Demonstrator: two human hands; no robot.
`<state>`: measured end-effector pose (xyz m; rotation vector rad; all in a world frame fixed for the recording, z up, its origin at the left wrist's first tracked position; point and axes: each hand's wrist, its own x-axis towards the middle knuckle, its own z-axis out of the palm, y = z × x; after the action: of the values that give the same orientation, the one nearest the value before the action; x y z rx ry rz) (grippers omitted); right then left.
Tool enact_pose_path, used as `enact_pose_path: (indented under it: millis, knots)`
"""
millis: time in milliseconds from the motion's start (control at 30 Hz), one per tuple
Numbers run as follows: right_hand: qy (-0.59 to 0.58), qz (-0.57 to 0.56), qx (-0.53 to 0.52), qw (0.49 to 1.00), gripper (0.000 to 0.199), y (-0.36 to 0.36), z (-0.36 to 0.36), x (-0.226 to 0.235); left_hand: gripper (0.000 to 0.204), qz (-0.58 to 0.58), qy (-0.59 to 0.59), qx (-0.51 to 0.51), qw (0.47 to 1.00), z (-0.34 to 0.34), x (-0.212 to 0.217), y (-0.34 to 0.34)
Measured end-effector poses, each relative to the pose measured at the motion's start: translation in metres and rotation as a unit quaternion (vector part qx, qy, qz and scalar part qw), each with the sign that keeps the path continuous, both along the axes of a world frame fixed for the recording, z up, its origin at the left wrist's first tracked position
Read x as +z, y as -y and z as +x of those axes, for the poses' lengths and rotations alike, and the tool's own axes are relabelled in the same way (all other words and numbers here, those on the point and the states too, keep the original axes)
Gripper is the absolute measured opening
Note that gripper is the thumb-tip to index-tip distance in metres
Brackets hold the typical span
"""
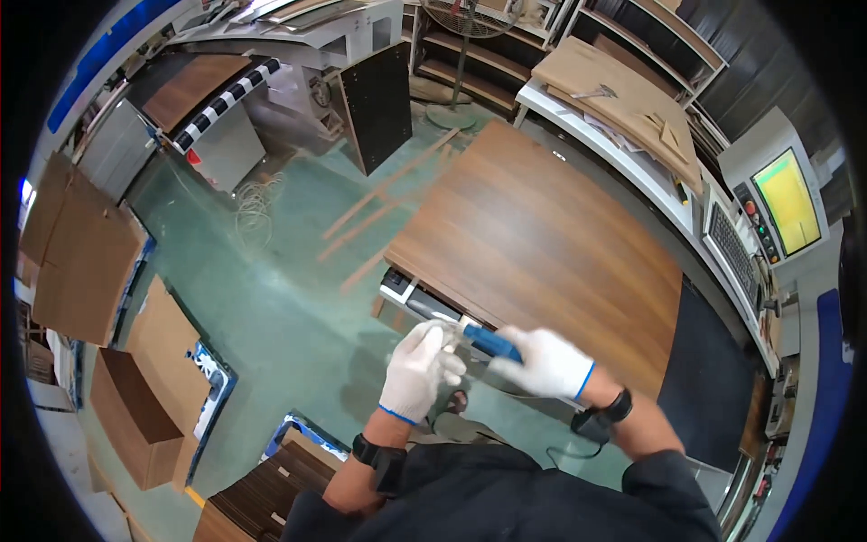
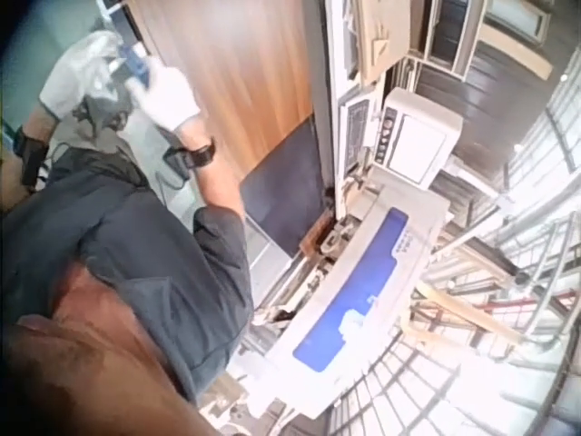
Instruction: Transferring wooden furniture panels from a stack to an industrial machine for processing and cleaning them with an air nozzle.
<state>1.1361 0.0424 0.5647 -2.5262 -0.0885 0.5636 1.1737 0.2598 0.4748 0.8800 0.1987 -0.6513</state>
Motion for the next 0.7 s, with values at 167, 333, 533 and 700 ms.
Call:
enact_pose_path:
  millis: [167, 333, 533, 700]
  knots:
    - [0.042, -0.214, 0.118, 0.969, 0.028, 0.02, 0.09, 0.047, 0.037, 0.057, -0.02, -0.049, 0.997, -0.011, -0.063, -0.063]
    - [0.136, -0.328, 0.044, 0.934, 0.025, 0.066, 0.232, 0.062, 0.027, 0.192, -0.12, 0.043, 0.973, -0.049, -0.132, -0.134]
    - [0.104, -0.405, -0.067, 0.906, 0.034, 0.214, 0.312, 0.055, 0.017, 0.196, -0.172, 0.151, 0.953, -0.133, -0.233, -0.231]
    - [0.018, -0.382, -0.135, 0.914, 0.032, 0.277, 0.254, 0.084, 0.018, 0.261, -0.267, 0.056, 0.926, -0.167, -0.261, -0.272]
